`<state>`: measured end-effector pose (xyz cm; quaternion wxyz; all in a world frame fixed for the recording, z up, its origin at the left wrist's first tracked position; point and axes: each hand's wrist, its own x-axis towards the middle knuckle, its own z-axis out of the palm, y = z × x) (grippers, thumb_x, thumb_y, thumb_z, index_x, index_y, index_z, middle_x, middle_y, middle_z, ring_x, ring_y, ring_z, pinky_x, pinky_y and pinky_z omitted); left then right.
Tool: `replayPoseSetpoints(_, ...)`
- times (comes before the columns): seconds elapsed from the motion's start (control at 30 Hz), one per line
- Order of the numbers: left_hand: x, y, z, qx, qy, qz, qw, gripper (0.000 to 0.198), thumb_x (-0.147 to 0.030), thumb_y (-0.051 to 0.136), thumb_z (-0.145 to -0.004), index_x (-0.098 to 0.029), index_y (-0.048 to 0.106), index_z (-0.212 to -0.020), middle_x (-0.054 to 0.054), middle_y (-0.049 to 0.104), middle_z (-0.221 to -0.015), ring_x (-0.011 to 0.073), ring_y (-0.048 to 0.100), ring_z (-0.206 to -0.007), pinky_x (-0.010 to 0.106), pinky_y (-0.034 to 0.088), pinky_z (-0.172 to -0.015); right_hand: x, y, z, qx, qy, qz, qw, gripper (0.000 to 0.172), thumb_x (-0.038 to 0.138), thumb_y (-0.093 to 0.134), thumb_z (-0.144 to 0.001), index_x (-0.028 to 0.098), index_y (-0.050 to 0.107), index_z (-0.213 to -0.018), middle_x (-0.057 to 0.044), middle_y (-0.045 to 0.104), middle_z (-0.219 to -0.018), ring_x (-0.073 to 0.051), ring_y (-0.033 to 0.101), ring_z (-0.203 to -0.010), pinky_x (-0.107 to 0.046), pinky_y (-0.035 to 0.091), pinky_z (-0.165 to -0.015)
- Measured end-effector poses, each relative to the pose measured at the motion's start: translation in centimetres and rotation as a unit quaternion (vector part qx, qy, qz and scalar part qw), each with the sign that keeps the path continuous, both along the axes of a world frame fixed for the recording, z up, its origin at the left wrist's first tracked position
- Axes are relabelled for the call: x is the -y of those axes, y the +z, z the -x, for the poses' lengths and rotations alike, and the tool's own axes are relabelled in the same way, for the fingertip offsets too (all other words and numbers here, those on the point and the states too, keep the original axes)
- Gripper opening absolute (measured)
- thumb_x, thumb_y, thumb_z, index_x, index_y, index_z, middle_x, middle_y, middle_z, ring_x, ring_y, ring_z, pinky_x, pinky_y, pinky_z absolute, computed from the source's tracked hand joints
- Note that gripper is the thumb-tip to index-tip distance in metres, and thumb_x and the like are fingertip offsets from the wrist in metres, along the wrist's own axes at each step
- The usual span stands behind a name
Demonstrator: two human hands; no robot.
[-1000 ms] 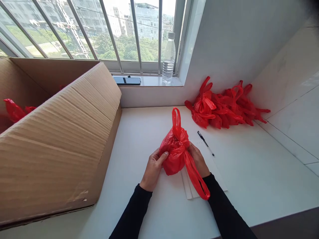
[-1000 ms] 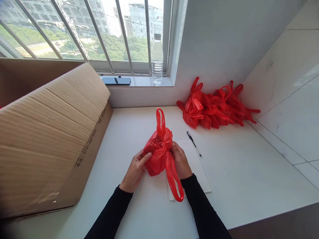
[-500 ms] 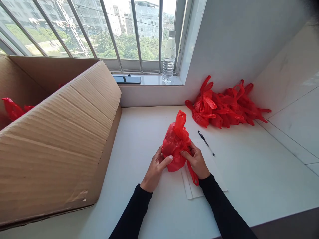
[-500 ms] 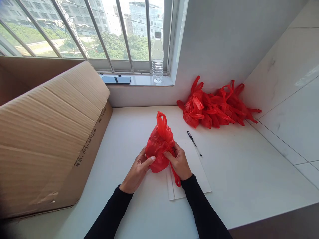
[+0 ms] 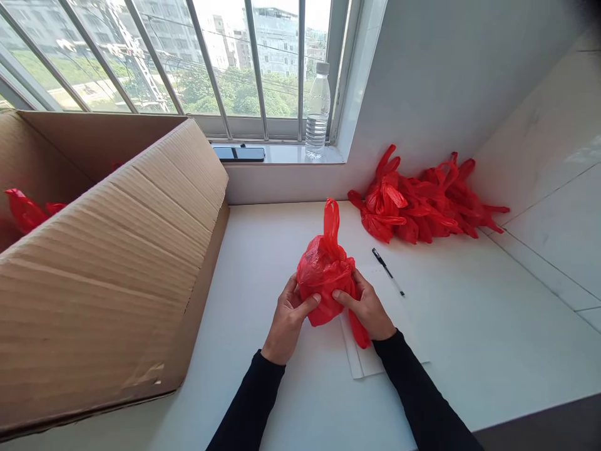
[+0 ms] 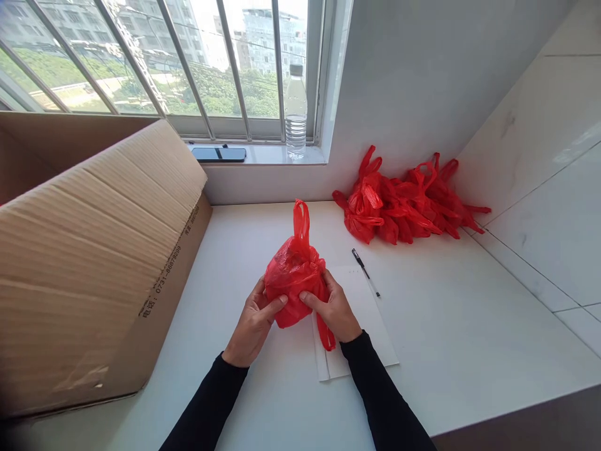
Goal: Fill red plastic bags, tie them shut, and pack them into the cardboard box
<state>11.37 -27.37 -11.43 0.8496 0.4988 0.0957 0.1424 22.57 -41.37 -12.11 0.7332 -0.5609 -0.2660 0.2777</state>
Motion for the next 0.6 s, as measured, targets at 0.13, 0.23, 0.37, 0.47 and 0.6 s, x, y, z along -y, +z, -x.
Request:
replayPoseSetpoints(0.13, -0.1, 0.2, 0.1, -0.001, -0.039, 0.012, 0.999, 0.062, -0.016, 0.070, -0.085, -0.029, 0.052, -0.143, 0.009, 0.060, -0.139, 0.0284, 0.056, -0.124, 0.035, 0.052, -0.094, -0.1, -0.3, -0.1, -0.028, -0.040, -0.023, 0.999, 0.043, 0.037, 0.075, -0.087, 0.027, 0.062, -0.127, -0.005, 0.069, -0.124, -0.024, 0.063, -0.116, -0.038, 0.051, -0.103)
replayPoseSetpoints(0.23, -0.1, 0.2, 0.1, -0.011, -0.050, 0.012, 0.999, 0.065, -0.013, 0.070, -0.082, -0.027, 0.053, -0.143, 0.010, 0.061, -0.136, 0.0286, 0.058, -0.121, 0.034, 0.052, -0.088, -0.1, -0.4, -0.1, -0.032, -0.049, -0.022, 0.998, 0.040, 0.038, 0.074, -0.087, 0.027, 0.063, -0.124, -0.005, 0.070, -0.121, -0.024, 0.063, -0.113, -0.038, 0.051, -0.101)
replayPoseSetpoints(0.37, 0.0, -0.1, 0.1, -0.035, -0.026, 0.001, 0.999, 0.061, -0.011, 0.063, -0.082, -0.026, 0.054, -0.141, 0.011, 0.061, -0.135, 0.0278, 0.059, -0.118, 0.031, 0.053, -0.080, 0.1, -0.5, 0.0, -0.023, -0.055, -0.018, 0.998, 0.039, 0.036, 0.076, -0.086, 0.026, 0.064, -0.122, -0.004, 0.070, -0.117, -0.023, 0.062, -0.110, -0.037, 0.050, -0.100)
replayPoseSetpoints(0.47, -0.2, -0.9, 0.0, -0.059, 0.050, -0.024, 0.997, 0.059, -0.012, 0.063, -0.083, -0.027, 0.053, -0.140, 0.009, 0.060, -0.135, 0.0244, 0.058, -0.118, 0.032, 0.052, -0.087, 0.2, -0.8, 0.2, 0.028, -0.063, 0.006, 0.998, 0.039, 0.036, 0.073, -0.087, 0.026, 0.063, -0.123, -0.004, 0.069, -0.116, -0.024, 0.062, -0.108, -0.037, 0.051, -0.097)
replayPoseSetpoints(0.6, -0.7, -1.3, 0.1, -0.067, 0.144, -0.064, 0.985, 0.045, -0.017, 0.066, -0.087, -0.027, 0.059, -0.130, 0.004, 0.062, -0.116, 0.0151, 0.058, -0.099, 0.026, 0.048, -0.085, 0.4, -1.2, 0.3, 0.103, -0.056, 0.044, 0.992, 0.030, 0.034, 0.069, -0.090, 0.027, 0.062, -0.118, -0.001, 0.068, -0.102, -0.021, 0.061, -0.092, -0.034, 0.053, -0.085)
